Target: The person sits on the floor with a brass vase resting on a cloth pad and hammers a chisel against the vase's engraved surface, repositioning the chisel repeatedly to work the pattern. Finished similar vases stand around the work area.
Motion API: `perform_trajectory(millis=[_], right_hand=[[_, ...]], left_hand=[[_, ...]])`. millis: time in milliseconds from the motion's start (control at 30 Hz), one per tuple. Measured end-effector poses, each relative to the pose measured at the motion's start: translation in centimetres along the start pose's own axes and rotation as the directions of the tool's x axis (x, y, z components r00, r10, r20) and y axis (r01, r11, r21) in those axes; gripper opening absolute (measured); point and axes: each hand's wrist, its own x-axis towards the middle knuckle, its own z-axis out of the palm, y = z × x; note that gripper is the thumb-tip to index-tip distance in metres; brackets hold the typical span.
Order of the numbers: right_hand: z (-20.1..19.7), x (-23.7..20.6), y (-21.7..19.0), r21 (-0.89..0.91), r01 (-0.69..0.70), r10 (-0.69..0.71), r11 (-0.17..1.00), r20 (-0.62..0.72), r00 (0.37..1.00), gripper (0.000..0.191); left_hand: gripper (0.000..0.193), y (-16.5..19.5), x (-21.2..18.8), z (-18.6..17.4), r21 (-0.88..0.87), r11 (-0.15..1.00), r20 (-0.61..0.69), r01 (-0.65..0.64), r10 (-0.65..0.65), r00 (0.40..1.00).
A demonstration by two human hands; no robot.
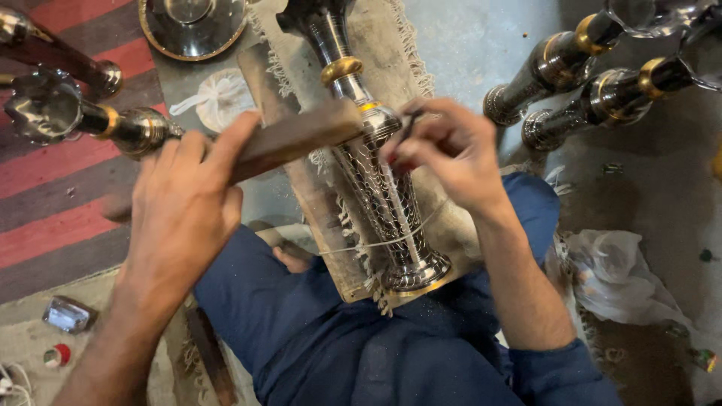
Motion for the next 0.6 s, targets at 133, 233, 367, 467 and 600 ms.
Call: perform_trajectory(millis=[133,233,367,467,600], right_hand=[[-0.4,-1.8,0.2,0.130,-0.024,0.062,0.991,-0.292,0.954,0.046],[0.2,-3.6,-0.2,0.096,-0.020,0.049,0.995,-0.317,0.947,0.052],[1.4,-4.6,-0.8,0.008,0.012,-0.009,1.000,-0.281,0.960,0.044],[2.3,-4.4,-1.0,-0.044,0.057,-0.066,0.997,-0.244,0.968,0.037],[3.5,-4.2,-1.2,-0.142,0.055,-0.091,0.988,-0.259,0.962,0.035]], left_hand=[[0.074,-0.6,-3.0,2.7,-0.632,0.763,0.005,0.138,-0.174,0.985],[0.070,1.1,-5.2,5.7,-0.887,0.394,0.108,0.243,-0.334,0.936],[0.062,5.3,-6.4,9.5,-0.996,0.084,-0.011,0.026,-0.415,0.910],[0.057,6.4,-6.2,10.9,-0.993,-0.021,-0.100,-0.118,-0.402,0.910],[0.055,6.5,-5.9,11.0,-0.987,-0.042,-0.130,-0.154,-0.356,0.926]])
